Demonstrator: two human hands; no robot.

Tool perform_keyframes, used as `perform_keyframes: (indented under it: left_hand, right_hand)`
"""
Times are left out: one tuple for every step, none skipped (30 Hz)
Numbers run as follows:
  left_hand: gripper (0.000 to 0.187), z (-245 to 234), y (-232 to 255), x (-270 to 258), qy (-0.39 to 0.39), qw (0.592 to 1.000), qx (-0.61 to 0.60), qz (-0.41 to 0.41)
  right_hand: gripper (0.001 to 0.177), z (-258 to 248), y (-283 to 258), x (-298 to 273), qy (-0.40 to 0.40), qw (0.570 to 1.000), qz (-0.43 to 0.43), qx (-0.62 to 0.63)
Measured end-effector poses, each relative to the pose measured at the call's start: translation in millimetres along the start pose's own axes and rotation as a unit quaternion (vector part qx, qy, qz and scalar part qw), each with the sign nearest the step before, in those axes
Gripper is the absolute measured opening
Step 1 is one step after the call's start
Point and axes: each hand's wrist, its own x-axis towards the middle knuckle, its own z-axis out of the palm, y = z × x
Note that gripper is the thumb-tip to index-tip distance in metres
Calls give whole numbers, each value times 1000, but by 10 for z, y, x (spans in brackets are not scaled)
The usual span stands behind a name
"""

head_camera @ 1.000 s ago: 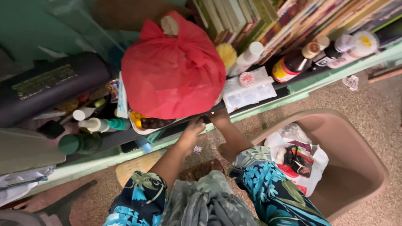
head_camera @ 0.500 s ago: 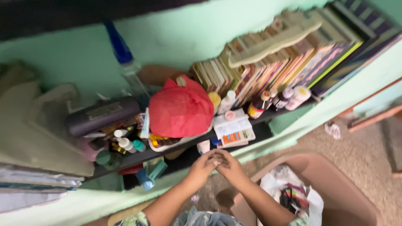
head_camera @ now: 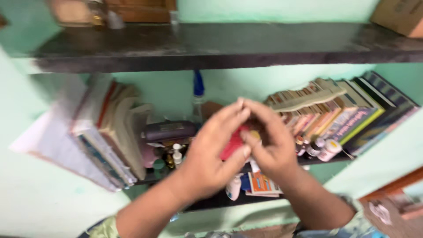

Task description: The person clears items from a shelf, including bottles, books, a red bag, and an amazon box, placing some items into a bin.

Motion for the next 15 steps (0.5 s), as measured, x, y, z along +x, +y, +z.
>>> perform_keyframes:
  left_hand:
    - [54, -172, 22, 116, 4, 1000, 9, 20]
    - [48, -338, 28, 224, 23, 998, 31, 41]
    - [43, -499, 18, 322, 42, 996, 51, 62]
    - [38, -662, -16, 421, 61, 993, 68, 73]
    - [34, -802, -63, 513, 80, 990, 86, 83]
    - [33, -963, -146, 631, 93, 988, 93, 74]
    - [31, -1117, -245, 743, 106, 987, 99, 64]
    - [31, -1287, -370, 875, 113, 988, 97, 45]
    - [30, -1472, -514, 1011, 125, 982, 139, 37]
    - [28, -1645, -660, 1118, 137, 974, 181, 29]
    - [27, -1790, -795, 1184, 150, 958, 242, 37]
    - [27, -1919, -930, 1229, 162, 938, 302, 45]
    - [27, -2029, -1077, 1268, 158, 924, 348, 13]
    - [27, -2132, -1218, 1304, 153, 907, 393, -19]
    - [28, -2212, -1344, 1324, 148, 886, 436, -51]
  right_hand:
    - [50, 23, -103, 178, -7, 1000, -14, -17]
    - [48, 66, -165, 369, -14, 999, -28, -33]
    - [47, 142, -185, 578, -17, 998, -63, -18]
    - [46, 219, -183, 791, -21, 995, -98, -1]
    - [44, 244, -177, 1009, -30, 992, -112, -50]
    - [43, 259, -153, 1253, -39, 986, -126, -99]
    - [39, 304, -107, 1529, -38, 976, -155, -148]
    - [34, 360, -54, 1812, -36, 963, -183, -197]
    - [33, 424, 2, 2089, -49, 955, -184, -228]
    - [32, 494, 59, 2340, -62, 946, -186, -260]
    - [32, 522, 111, 2517, -73, 935, -187, -291]
    - [36, 568, 177, 2653, -93, 933, -79, -339]
    - [40, 611, 257, 2778, -113, 916, 32, -384]
    - [37, 643, 348, 2877, -126, 902, 38, -410]
    - [35, 696, 450, 2943, -137, 888, 44, -437]
